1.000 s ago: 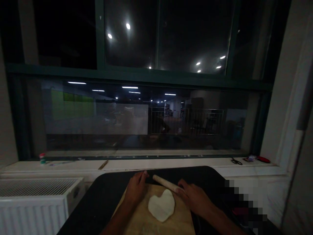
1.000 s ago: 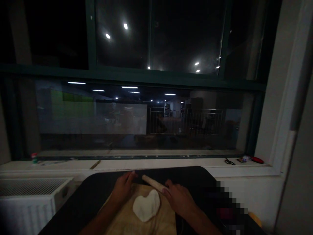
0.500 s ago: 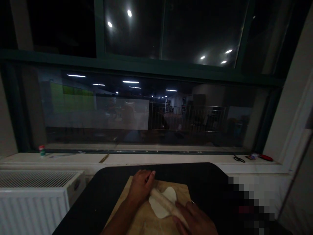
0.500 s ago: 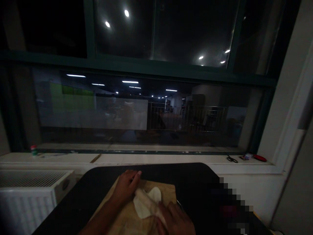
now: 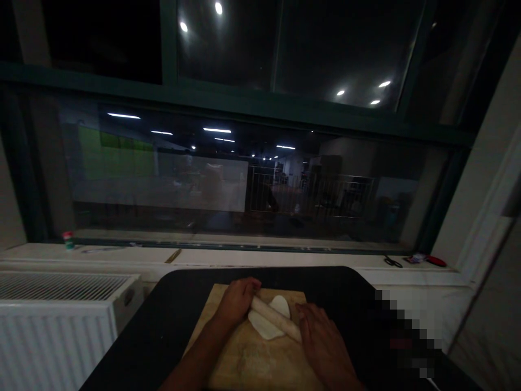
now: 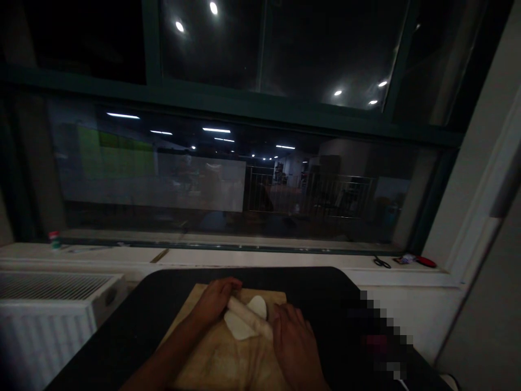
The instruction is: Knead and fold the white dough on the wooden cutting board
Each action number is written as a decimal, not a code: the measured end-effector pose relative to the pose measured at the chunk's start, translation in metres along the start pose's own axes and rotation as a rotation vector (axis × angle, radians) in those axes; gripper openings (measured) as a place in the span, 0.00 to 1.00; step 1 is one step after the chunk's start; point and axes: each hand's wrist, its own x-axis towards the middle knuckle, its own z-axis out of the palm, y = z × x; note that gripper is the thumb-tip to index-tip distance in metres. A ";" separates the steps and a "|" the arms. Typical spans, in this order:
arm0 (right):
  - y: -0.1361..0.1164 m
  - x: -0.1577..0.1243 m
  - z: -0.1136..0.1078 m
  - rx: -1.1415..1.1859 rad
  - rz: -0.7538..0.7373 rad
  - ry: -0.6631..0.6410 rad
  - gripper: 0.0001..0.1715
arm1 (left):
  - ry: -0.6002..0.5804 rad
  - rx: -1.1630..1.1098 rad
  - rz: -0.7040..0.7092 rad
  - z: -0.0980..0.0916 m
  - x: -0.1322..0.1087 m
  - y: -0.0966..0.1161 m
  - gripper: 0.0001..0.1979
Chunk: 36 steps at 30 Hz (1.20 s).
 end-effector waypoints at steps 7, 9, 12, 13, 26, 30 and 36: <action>0.003 0.062 0.011 -0.068 -0.042 -0.044 0.28 | 0.134 0.183 -0.198 -0.010 0.002 0.004 0.21; 0.005 0.071 0.015 -0.029 -0.086 -0.071 0.29 | 0.132 0.220 -0.218 -0.011 -0.001 0.005 0.21; 0.004 0.066 0.017 -0.023 -0.104 -0.015 0.29 | 0.101 0.249 -0.194 -0.012 -0.007 0.002 0.23; 0.001 0.060 0.016 -0.028 -0.097 0.019 0.29 | 0.092 0.254 -0.178 -0.012 -0.009 0.000 0.23; -0.036 -0.017 0.024 -0.038 -0.083 0.081 0.24 | -0.009 0.373 -0.180 -0.011 -0.003 -0.004 0.25; -0.024 -0.004 0.018 0.009 -0.131 0.110 0.24 | -0.093 0.420 -0.151 -0.022 0.004 0.005 0.22; -0.002 0.044 0.011 0.010 -0.097 0.071 0.28 | -0.183 0.601 -0.120 -0.024 0.014 0.018 0.21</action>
